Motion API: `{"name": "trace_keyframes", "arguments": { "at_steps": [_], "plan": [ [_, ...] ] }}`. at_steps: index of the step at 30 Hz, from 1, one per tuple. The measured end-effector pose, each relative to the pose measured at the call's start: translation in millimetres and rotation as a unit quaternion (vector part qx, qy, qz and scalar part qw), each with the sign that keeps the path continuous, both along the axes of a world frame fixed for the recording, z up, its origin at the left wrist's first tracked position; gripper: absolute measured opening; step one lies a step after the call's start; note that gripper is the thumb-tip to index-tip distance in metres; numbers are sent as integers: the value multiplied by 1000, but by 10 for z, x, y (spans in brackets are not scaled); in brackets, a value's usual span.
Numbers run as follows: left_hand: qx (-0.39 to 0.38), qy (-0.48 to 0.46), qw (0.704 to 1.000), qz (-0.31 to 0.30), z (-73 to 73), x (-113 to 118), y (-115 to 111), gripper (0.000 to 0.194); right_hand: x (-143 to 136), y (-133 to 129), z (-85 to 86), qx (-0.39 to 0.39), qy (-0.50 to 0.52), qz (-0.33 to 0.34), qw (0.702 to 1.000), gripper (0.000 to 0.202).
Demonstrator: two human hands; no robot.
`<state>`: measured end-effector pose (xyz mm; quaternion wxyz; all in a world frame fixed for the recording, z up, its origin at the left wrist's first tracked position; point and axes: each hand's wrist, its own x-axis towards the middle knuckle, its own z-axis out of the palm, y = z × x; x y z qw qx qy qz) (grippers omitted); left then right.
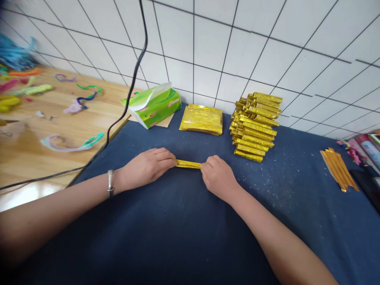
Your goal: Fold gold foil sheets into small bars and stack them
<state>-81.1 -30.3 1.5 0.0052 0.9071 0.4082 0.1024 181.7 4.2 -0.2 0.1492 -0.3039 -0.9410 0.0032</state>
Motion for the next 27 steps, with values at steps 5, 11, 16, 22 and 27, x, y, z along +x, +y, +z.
{"name": "trace_keyframes", "arguments": {
  "at_steps": [5, 11, 16, 22, 27],
  "plan": [
    [-20, -51, 998, 45, -32, 35, 68, 21, -40, 58, -50, -55, 54, -67, 995, 18],
    [-32, -107, 992, 65, -100, 50, 118, 22, -40, 47, -84, -34, 70, -83, 994, 18],
    [-37, -117, 991, 60, -112, 36, 121, 22, -38, -3, -71, 14, 54, -76, 996, 19],
    [-32, -92, 995, 33, -94, -5, 93, 24, 11, -58, -63, 19, 33, -40, 998, 15],
    [-16, -80, 997, 16, -63, -17, 60, 27, 52, -41, -84, 10, 39, -17, 999, 15]
  ]
}}
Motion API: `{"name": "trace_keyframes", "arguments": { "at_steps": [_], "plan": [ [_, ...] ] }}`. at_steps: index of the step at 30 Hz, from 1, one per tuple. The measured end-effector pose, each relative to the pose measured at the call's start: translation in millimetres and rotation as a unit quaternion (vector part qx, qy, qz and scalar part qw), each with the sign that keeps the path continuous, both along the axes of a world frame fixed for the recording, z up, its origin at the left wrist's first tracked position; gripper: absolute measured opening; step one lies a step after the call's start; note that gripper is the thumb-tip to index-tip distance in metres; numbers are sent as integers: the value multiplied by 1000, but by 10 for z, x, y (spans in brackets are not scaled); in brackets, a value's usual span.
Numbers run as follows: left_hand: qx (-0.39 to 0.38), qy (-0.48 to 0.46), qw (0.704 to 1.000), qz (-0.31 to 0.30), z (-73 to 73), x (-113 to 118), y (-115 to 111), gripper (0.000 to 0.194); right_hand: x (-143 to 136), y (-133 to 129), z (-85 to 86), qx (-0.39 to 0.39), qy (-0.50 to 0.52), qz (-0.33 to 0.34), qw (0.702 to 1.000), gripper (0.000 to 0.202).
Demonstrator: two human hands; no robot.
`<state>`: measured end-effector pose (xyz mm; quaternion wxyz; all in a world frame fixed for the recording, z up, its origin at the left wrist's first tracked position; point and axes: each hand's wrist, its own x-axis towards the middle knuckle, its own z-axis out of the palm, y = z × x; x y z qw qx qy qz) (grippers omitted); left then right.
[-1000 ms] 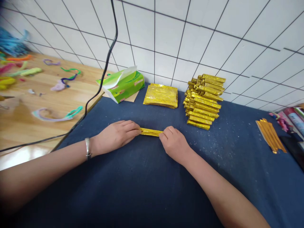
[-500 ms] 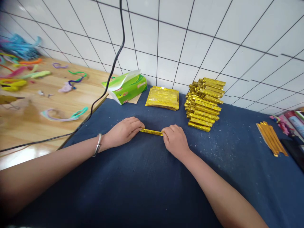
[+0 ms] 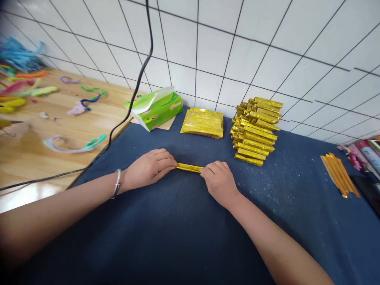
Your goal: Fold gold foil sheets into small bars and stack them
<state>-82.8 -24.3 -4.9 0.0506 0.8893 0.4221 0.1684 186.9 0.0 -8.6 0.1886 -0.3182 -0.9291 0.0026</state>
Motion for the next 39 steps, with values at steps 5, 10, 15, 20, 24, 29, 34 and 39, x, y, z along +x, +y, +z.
{"name": "trace_keyframes", "arguments": {
  "at_steps": [5, 10, 15, 20, 24, 29, 34, 39],
  "plan": [
    [-23, -7, 999, 43, 15, 41, -5, 25, -21, 59, -12, -57, 35, -30, 997, 13],
    [-27, -16, 997, 73, 7, 82, 27, 24, -73, 97, -21, -156, 91, -100, 979, 5],
    [-30, -15, 994, 103, -3, 110, 32, 16, -106, 101, -37, -165, 90, -109, 976, 10],
    [-31, -32, 992, 119, -24, 100, 38, 13, -101, 88, -13, -154, 73, -101, 980, 7],
    [-46, -57, 993, 94, -47, 81, 56, 11, -81, 86, 11, -140, 91, -71, 983, 5],
    [-47, -82, 992, 82, -83, 60, 42, 9, -82, 40, -8, -102, 99, -27, 990, 4],
    [-13, -70, 995, 71, -107, 86, -42, 9, -79, -59, -74, -2, 29, -8, 1000, 12],
    [41, -15, 998, 38, -53, 321, -96, 16, -31, -115, -80, 58, 31, -32, 997, 18]
  ]
}}
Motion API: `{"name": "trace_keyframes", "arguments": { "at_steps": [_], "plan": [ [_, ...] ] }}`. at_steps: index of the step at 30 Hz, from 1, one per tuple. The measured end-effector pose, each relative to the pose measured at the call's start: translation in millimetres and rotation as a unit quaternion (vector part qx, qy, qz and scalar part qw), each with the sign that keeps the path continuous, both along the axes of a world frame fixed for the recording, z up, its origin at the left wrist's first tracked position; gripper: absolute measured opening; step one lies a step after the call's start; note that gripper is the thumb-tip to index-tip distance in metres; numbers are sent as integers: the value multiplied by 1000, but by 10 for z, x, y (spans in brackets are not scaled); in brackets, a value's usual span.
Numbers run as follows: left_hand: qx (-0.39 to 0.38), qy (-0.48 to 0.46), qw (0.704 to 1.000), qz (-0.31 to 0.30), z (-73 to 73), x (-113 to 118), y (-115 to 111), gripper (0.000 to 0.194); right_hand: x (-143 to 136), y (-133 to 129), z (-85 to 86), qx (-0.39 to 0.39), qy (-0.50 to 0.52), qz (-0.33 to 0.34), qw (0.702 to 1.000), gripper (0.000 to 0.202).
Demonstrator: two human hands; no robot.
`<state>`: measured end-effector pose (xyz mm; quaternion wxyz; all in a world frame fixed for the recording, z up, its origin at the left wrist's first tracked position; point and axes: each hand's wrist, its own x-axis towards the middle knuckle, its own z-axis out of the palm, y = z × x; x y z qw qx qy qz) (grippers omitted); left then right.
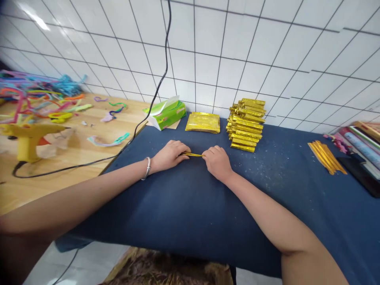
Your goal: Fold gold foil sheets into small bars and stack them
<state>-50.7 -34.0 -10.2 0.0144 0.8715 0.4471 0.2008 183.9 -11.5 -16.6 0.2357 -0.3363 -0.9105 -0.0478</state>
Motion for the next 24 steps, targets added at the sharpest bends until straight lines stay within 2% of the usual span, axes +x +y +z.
{"name": "trace_keyframes", "arguments": {
  "at_steps": [3, 9, 13, 19, 24],
  "plan": [
    [36, 30, 998, -29, 60, 236, 89, 24, 39, 32, 9, 5, 27, -21, 999, 18],
    [107, 101, 987, -70, 238, 624, 472, 28, 160, 223, -17, -3, 58, -81, 995, 17],
    [140, 104, 980, -100, 227, 779, 673, 27, 266, 311, -35, 14, 16, -123, 992, 24],
    [127, 72, 985, -91, 8, 836, 818, 29, 355, 393, -14, 2, -74, -141, 987, 28],
    [104, 34, 990, -91, -4, 667, 883, 27, 350, 447, -3, -6, -58, -142, 988, 29]
  ]
}}
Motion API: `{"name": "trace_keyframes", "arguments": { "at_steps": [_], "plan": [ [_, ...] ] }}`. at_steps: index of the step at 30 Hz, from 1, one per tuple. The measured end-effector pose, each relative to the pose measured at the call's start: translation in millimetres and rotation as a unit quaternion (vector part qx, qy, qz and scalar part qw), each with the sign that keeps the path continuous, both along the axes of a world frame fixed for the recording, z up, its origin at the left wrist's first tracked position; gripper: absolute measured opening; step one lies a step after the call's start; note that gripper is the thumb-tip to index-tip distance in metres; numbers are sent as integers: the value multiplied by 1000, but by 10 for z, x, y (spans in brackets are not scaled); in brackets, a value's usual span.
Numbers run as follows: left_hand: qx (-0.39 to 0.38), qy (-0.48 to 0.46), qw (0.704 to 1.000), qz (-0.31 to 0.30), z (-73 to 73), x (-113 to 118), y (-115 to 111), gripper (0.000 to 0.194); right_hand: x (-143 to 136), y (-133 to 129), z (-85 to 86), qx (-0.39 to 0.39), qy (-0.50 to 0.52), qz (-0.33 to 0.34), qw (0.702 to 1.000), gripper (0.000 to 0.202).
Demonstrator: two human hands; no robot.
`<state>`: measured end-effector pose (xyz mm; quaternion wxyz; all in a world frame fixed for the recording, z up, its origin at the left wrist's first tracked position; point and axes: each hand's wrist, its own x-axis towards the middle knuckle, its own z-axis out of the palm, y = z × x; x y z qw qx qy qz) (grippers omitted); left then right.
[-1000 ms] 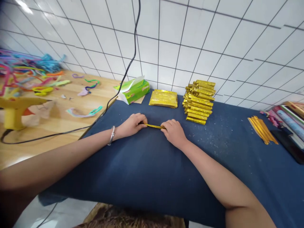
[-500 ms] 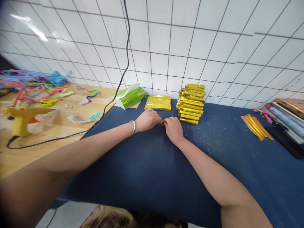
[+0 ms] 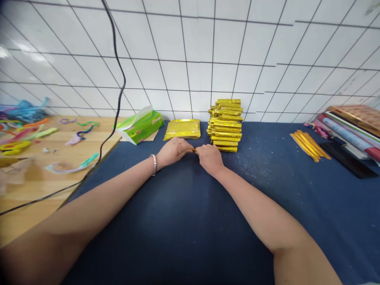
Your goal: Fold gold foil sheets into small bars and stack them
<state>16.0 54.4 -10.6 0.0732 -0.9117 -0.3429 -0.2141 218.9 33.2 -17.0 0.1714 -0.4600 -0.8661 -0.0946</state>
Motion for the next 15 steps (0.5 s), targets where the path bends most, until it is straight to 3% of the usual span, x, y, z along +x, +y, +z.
{"name": "trace_keyframes", "arguments": {
  "at_steps": [6, 15],
  "plan": [
    [-5, -22, 1000, 18, 60, -169, 29, 27, 10, 2, -13, -4, 5, 10, 1000, 28],
    [22, 11, 999, -22, 4, 79, -180, 24, 28, -73, -31, 22, -15, 63, 998, 31]
  ]
}}
